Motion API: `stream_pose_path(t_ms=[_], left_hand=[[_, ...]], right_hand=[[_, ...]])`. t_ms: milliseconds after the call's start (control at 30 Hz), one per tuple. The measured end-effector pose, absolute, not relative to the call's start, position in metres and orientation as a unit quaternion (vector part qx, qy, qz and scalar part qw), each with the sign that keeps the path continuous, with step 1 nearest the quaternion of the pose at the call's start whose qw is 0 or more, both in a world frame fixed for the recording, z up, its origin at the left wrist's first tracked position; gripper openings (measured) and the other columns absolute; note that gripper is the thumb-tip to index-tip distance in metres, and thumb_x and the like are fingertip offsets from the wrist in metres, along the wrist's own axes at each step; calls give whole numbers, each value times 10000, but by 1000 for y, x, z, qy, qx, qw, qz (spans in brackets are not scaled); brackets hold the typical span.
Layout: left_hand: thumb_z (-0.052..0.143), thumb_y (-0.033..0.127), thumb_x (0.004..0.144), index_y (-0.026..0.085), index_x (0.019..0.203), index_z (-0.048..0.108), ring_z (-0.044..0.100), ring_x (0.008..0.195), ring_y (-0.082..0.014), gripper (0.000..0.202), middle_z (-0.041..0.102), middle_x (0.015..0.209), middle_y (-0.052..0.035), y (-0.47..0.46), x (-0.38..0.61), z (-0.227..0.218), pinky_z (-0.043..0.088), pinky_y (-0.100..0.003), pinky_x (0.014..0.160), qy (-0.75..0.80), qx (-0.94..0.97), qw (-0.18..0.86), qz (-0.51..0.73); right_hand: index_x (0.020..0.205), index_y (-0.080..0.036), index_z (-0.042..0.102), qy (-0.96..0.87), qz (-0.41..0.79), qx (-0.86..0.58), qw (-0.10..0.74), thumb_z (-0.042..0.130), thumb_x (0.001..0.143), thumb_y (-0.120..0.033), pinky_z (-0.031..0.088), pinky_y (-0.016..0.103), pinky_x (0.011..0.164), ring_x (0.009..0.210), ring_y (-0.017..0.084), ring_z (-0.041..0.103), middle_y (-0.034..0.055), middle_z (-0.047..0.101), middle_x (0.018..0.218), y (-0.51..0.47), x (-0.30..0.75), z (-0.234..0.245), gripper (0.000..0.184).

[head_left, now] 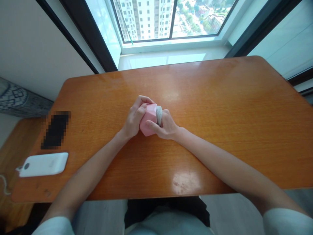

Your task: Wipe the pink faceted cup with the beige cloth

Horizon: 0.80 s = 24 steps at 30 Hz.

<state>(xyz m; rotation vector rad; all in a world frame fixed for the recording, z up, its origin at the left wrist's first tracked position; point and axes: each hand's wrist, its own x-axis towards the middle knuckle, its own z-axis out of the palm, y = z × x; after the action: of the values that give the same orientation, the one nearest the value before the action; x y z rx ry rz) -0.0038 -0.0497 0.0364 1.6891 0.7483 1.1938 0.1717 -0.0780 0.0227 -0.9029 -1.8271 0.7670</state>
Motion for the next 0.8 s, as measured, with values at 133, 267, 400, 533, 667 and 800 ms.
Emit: stream_pose_path(t_ms=[133, 267, 400, 533, 667, 800], left_hand=[[509, 642, 1129, 251, 1169, 710, 738, 1108, -241, 441, 770, 1269, -81, -47, -5, 33, 611, -410, 991, 327, 658, 464, 495], [551, 636, 1115, 275, 1399, 652, 649, 1422, -325, 470, 680, 1503, -139, -45, -12, 17, 569, -544, 1185, 218, 760, 271, 550], [597, 480, 1115, 263, 1479, 592, 682, 1342, -301, 424, 683, 1454, -155, -47, -14, 15, 586, -534, 1159, 163, 820, 209, 508], [556, 537, 1127, 249, 1296, 662, 720, 1174, -264, 350, 743, 1272, -103, -53, -7, 30, 600, -465, 1075, 238, 750, 335, 518], [526, 609, 1117, 239, 1115, 688, 714, 927, -218, 403, 758, 1053, -51, -55, -2, 38, 609, -381, 885, 345, 646, 495, 467], [513, 625, 1123, 258, 1224, 712, 724, 1185, -255, 430, 756, 1266, -81, -55, -2, 27, 603, -431, 1054, 322, 643, 434, 542]], right_hand=[[698, -245, 440, -721, 342, -389, 461, 586, 1045, -725, 317, 310, 574, 609, 112, 404, -40, 439, 646, -79, 171, 26, 610], [794, -221, 565, -694, 389, -387, 466, 560, 1078, -703, 385, 298, 607, 671, 129, 504, -18, 556, 720, -79, 173, 30, 560], [875, -207, 637, -689, 391, -389, 471, 551, 1074, -739, 434, 303, 628, 693, 149, 572, -6, 615, 756, -77, 175, 26, 575], [788, -225, 562, -729, 340, -374, 461, 567, 1047, -754, 409, 316, 634, 670, 143, 515, -11, 572, 707, -76, 175, 22, 589], [709, -245, 447, -756, 312, -368, 443, 557, 1049, -745, 344, 324, 615, 614, 119, 410, -37, 461, 642, -76, 174, 21, 615], [733, -233, 498, -735, 342, -374, 450, 549, 1068, -750, 371, 320, 625, 648, 128, 457, -17, 533, 698, -77, 173, 24, 618]])
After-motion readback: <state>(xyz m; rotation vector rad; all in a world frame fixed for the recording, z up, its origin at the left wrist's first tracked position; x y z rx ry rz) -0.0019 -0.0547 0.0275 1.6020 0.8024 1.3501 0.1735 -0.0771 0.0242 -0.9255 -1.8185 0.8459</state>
